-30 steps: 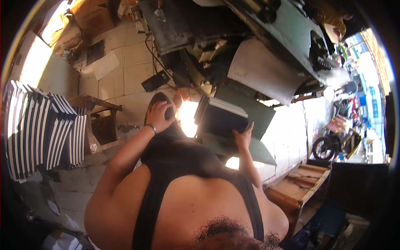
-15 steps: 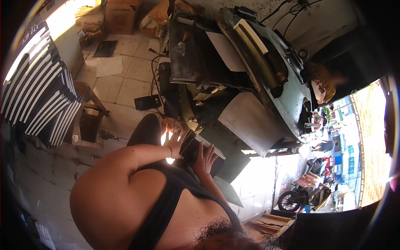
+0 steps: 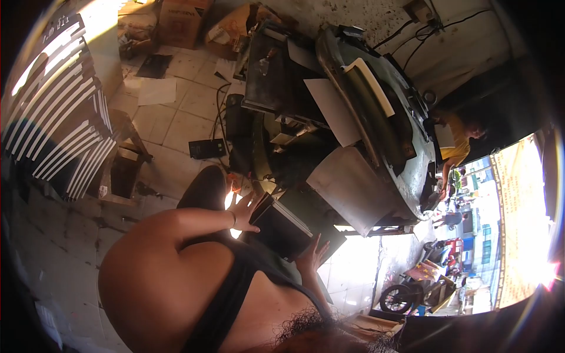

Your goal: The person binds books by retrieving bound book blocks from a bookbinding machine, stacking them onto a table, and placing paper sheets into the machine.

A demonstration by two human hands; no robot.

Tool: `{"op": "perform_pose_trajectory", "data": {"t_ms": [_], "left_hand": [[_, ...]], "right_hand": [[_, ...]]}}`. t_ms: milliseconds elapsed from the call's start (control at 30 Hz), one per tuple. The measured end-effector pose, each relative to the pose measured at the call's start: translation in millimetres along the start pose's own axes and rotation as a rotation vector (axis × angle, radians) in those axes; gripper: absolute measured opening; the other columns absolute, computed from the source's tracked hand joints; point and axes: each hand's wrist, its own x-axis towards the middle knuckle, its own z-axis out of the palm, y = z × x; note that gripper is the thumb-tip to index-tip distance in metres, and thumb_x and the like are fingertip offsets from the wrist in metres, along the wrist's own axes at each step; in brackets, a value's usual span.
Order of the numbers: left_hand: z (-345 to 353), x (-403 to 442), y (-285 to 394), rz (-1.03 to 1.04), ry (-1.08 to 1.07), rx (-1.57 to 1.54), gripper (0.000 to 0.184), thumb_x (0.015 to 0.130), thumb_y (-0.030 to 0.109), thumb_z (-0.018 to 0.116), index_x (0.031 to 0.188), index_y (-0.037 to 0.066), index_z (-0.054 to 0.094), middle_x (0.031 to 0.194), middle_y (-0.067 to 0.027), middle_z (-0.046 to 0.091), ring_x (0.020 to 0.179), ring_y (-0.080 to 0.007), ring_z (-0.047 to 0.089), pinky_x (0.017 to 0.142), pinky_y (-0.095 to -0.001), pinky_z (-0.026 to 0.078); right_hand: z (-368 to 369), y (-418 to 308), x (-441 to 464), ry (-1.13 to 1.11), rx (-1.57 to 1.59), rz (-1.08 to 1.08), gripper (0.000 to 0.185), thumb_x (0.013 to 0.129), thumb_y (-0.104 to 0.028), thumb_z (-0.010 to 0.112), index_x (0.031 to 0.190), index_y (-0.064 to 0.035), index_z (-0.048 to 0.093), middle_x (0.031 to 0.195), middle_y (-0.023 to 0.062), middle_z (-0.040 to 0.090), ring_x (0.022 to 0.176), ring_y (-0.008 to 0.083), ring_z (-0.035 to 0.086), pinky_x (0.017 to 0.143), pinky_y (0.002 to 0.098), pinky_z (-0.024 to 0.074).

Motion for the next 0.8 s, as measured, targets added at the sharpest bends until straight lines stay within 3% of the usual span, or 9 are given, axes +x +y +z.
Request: {"op": "perform_pose_trajectory", "data": {"t_ms": [133,167,233,333,467,533,633,733,800], "left_hand": [[-32.8,-15.6,-26.3,-0.110,0.118,-0.014,0.126,0.076,0.077,0.069,0.166,0.017,0.005,0.170,-0.0246,-0.001,0.157,-0.0459,-0.003,0.122,-0.0683,0.000],[-52.8,-28.0,-34.6,-0.163,0.093,0.017,0.126,0.075,0.077,0.070,0.166,0.018,0.005,0.170,-0.0241,-0.002,0.157,-0.0457,-0.004,0.121,-0.0701,-0.001],[-74.7,-42.8,-54.5,-0.307,0.031,0.048,0.130,0.070,0.077,0.074,0.166,0.024,0.006,0.170,-0.0225,-0.007,0.157,-0.0448,-0.006,0.116,-0.0769,0.002],[-92.9,-66.7,-71.9,-0.466,-0.178,-0.017,0.134,0.066,0.080,0.076,0.167,0.029,0.004,0.171,-0.0201,-0.010,0.157,-0.0446,-0.008,0.118,-0.0740,0.009],[-57.8,-57.8,-106.7,-0.409,-0.154,-0.169,0.142,0.061,0.078,0.082,0.166,0.033,-0.001,0.171,-0.0154,-0.014,0.156,-0.0462,-0.010,0.124,-0.0631,0.014],[-58.5,-60.4,-103.2,-0.427,-0.131,-0.169,0.141,0.060,0.075,0.084,0.166,0.034,0.001,0.172,-0.0154,-0.013,0.156,-0.0470,-0.010,0.124,-0.0632,0.014],[-42.6,-51.1,-117.7,-0.388,-0.065,-0.174,0.142,0.058,0.073,0.086,0.166,0.034,0.004,0.172,-0.0157,-0.011,0.156,-0.0477,-0.008,0.123,-0.0649,0.015],[-44.5,-52.2,-116.4,-0.390,-0.039,-0.178,0.144,0.053,0.073,0.088,0.166,0.036,0.006,0.172,-0.0163,-0.009,0.155,-0.0501,-0.004,0.122,-0.0674,0.017],[-44.8,-50.8,-117.7,-0.385,-0.046,-0.182,0.144,0.053,0.073,0.088,0.166,0.037,0.007,0.172,-0.0164,-0.009,0.155,-0.0507,-0.004,0.121,-0.0681,0.017]], "right_hand": [[8.0,23.8,40.4,0.257,0.324,-0.175,0.114,0.072,-0.027,0.092,0.163,-0.0197,0.023,0.167,0.0252,0.017,0.154,0.0430,0.020,0.123,0.0557,0.0233],[1.1,15.5,50.1,0.422,0.315,-0.249,0.090,0.076,-0.022,0.089,0.153,-0.0137,0.043,0.153,0.0226,0.045,0.141,0.0384,0.044,0.114,0.0466,0.0398],[-13.3,10.9,78.3,0.360,0.475,-0.242,0.077,0.080,-0.019,0.086,0.147,-0.0113,0.050,0.140,0.0193,0.057,0.127,0.0346,0.055,0.104,0.0443,0.0463],[-33.3,-21.1,141.2,0.297,0.904,-0.408,0.052,0.091,-0.021,0.077,0.139,-0.0093,0.060,0.120,0.0115,0.070,0.098,0.0243,0.063,0.084,0.0361,0.0519],[-73.6,-86.0,197.1,-0.066,1.639,-0.027,0.045,0.102,-0.033,0.062,0.141,-0.0108,0.059,0.123,0.0113,0.069,0.086,0.0174,0.060,0.079,0.0263,0.0479],[-66.2,-88.1,256.6,-0.144,1.876,-0.212,0.050,0.102,-0.036,0.060,0.145,-0.0099,0.056,0.135,0.0150,0.065,0.100,0.0223,0.064,0.087,0.0337,0.0525],[-57.2,-75.9,353.9,-0.586,2.085,-0.872,0.052,0.102,-0.037,0.061,0.143,-0.0070,0.057,0.141,0.0171,0.061,0.120,0.0288,0.063,0.100,0.0420,0.0532],[-105.4,-124.4,341.7,-0.553,2.121,-1.046,0.048,0.099,-0.034,0.064,0.136,-0.0032,0.062,0.139,0.0174,0.063,0.129,0.0345,0.059,0.110,0.0483,0.0492],[-131.9,-135.5,318.0,-0.432,2.128,-1.012,0.047,0.099,-0.033,0.064,0.136,-0.0033,0.062,0.139,0.0174,0.063,0.129,0.0343,0.059,0.109,0.0482,0.0495]]}}
